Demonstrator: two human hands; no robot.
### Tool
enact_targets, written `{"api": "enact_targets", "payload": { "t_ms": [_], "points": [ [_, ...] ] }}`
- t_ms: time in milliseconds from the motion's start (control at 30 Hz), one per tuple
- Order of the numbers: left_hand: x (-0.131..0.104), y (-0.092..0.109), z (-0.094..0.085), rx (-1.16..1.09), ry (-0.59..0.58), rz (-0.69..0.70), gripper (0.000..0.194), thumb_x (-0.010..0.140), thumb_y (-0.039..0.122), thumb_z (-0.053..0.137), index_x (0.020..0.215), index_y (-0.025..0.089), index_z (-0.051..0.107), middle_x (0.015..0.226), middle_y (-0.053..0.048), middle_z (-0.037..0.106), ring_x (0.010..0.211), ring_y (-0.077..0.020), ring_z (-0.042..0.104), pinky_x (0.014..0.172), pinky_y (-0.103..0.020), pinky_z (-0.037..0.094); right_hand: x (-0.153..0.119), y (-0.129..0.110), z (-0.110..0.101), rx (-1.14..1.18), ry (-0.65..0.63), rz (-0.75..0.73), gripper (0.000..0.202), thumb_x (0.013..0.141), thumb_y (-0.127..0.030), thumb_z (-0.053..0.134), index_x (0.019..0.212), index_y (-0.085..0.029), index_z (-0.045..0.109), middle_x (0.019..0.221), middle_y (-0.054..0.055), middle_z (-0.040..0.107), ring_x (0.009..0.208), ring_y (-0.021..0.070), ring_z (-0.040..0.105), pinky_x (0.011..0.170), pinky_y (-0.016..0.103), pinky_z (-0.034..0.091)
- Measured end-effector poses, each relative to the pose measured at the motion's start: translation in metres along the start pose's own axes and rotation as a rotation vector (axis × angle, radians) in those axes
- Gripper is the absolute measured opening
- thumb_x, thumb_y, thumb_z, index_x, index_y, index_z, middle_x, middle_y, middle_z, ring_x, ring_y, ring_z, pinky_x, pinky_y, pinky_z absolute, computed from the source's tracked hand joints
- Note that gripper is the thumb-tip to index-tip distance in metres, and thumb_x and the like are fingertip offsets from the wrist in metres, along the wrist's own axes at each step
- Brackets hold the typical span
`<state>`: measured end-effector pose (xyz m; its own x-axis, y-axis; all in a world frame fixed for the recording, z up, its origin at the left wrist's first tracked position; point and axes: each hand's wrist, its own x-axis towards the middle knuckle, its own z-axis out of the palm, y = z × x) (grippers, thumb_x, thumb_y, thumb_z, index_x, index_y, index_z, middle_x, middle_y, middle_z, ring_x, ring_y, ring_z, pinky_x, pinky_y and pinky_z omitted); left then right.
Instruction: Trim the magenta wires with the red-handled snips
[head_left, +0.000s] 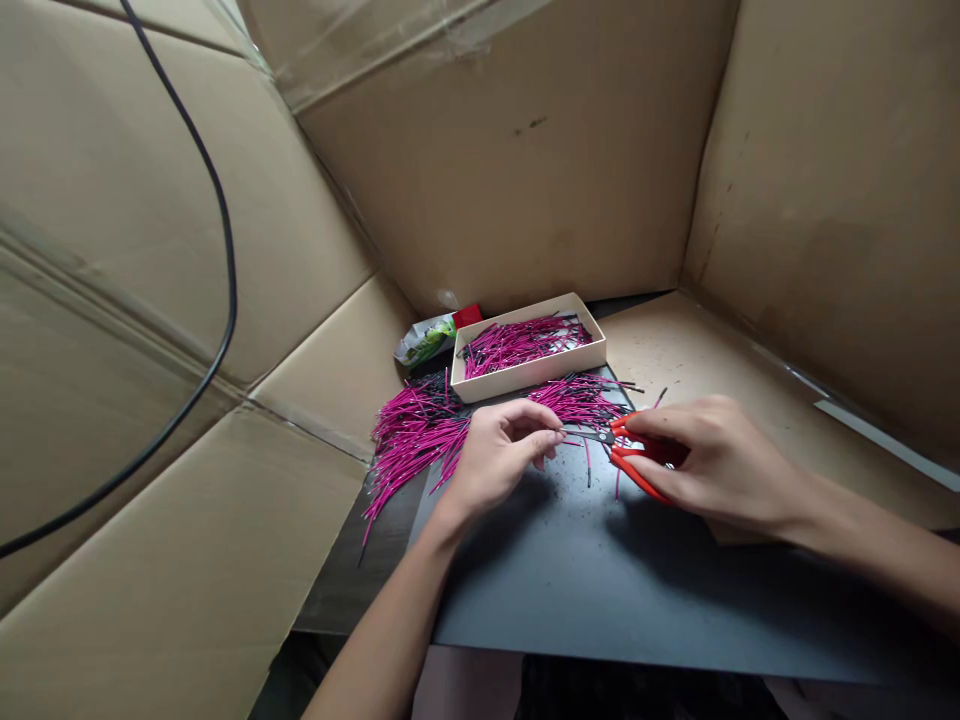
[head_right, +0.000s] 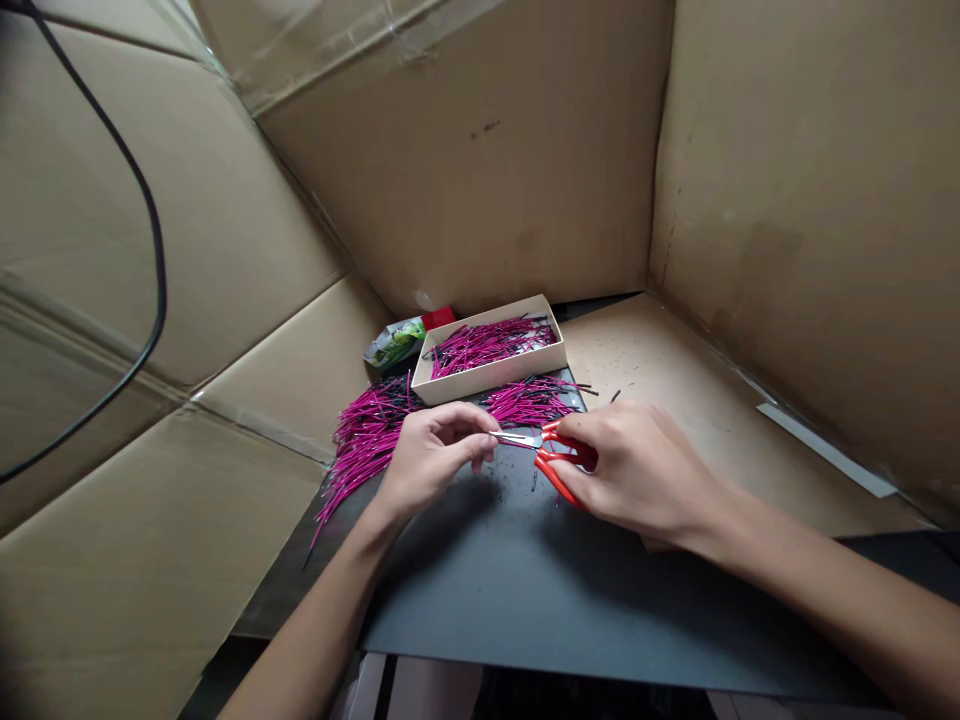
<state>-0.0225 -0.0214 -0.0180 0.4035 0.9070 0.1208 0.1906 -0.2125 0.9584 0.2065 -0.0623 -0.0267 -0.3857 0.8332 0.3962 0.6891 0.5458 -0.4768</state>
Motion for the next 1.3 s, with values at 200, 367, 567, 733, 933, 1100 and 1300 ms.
{"api": "enact_targets", "payload": {
  "t_ms": [200,367,567,733,933,1100,1300],
  "points": [
    [-0.0015,0.0021,0.0021,0.001,-0.024,-0.002,0.009,0.076,0.018,0.069,0.078,0.009,0.067,0.064,-0.002,0.060,0.053,-0.0085,0.053,0.049,-0.020,0.045,0.0005,-0.0004,-0.0013,-0.011,0.002,-0.001,0.022,0.082,-0.031,0.056,0.087,-0.017,0.072,0.058,0.001,0.059,0.051,0.0114,0.048,0.051,0.026,0.033],
    [-0.0030,0.0058,0.0030,0.012,-0.030,-0.010,0.008,0.077,0.017,0.068,0.077,0.009,0.067,0.063,-0.002,0.059,0.053,-0.0085,0.052,0.048,-0.019,0.043,-0.0002,-0.0008,-0.0008,0.007,0.000,-0.017,0.024,0.083,-0.031,0.056,0.092,-0.016,0.072,0.058,0.002,0.061,0.049,0.0111,0.049,0.050,0.025,0.034],
    [-0.0031,0.0059,0.0023,0.022,-0.044,0.043,0.005,0.077,0.015,0.068,0.077,0.010,0.067,0.074,-0.003,0.061,0.056,-0.0079,0.051,0.049,-0.019,0.043,-0.0022,0.0006,-0.0023,0.039,-0.010,-0.038,0.021,0.084,-0.029,0.058,0.093,-0.016,0.072,0.060,0.001,0.063,0.048,0.0099,0.051,0.049,0.025,0.034],
    [-0.0025,0.0053,0.0018,0.022,-0.039,0.074,0.007,0.078,0.018,0.068,0.076,0.011,0.067,0.078,-0.004,0.061,0.055,-0.0072,0.050,0.048,-0.019,0.042,-0.0019,0.0013,-0.0034,0.029,-0.003,-0.037,0.019,0.085,-0.027,0.055,0.083,-0.017,0.071,0.056,0.000,0.060,0.046,0.0089,0.046,0.048,0.026,0.031],
    [-0.0026,0.0072,0.0024,0.021,-0.035,0.070,0.009,0.078,0.019,0.069,0.076,0.011,0.066,0.075,-0.003,0.059,0.054,-0.0069,0.050,0.048,-0.019,0.042,-0.0009,-0.0008,-0.0026,0.025,0.019,0.001,0.019,0.083,-0.031,0.057,0.085,-0.018,0.071,0.054,-0.001,0.057,0.046,0.0094,0.044,0.048,0.026,0.030],
    [-0.0029,0.0091,0.0025,0.038,-0.061,0.067,0.008,0.079,0.018,0.067,0.076,0.011,0.067,0.078,-0.004,0.061,0.056,-0.0078,0.051,0.049,-0.019,0.043,-0.0009,-0.0008,-0.0024,0.035,-0.012,-0.007,0.020,0.083,-0.030,0.057,0.088,-0.018,0.071,0.057,0.000,0.060,0.048,0.0101,0.047,0.049,0.026,0.031],
    [-0.0030,0.0077,0.0028,0.045,-0.057,0.061,0.010,0.079,0.021,0.067,0.076,0.011,0.068,0.079,-0.005,0.062,0.057,-0.0086,0.051,0.050,-0.020,0.044,-0.0008,0.0026,-0.0029,0.014,-0.015,-0.034,0.020,0.085,-0.030,0.056,0.089,-0.018,0.072,0.061,0.002,0.064,0.050,0.0106,0.052,0.050,0.026,0.034]
  ]
}}
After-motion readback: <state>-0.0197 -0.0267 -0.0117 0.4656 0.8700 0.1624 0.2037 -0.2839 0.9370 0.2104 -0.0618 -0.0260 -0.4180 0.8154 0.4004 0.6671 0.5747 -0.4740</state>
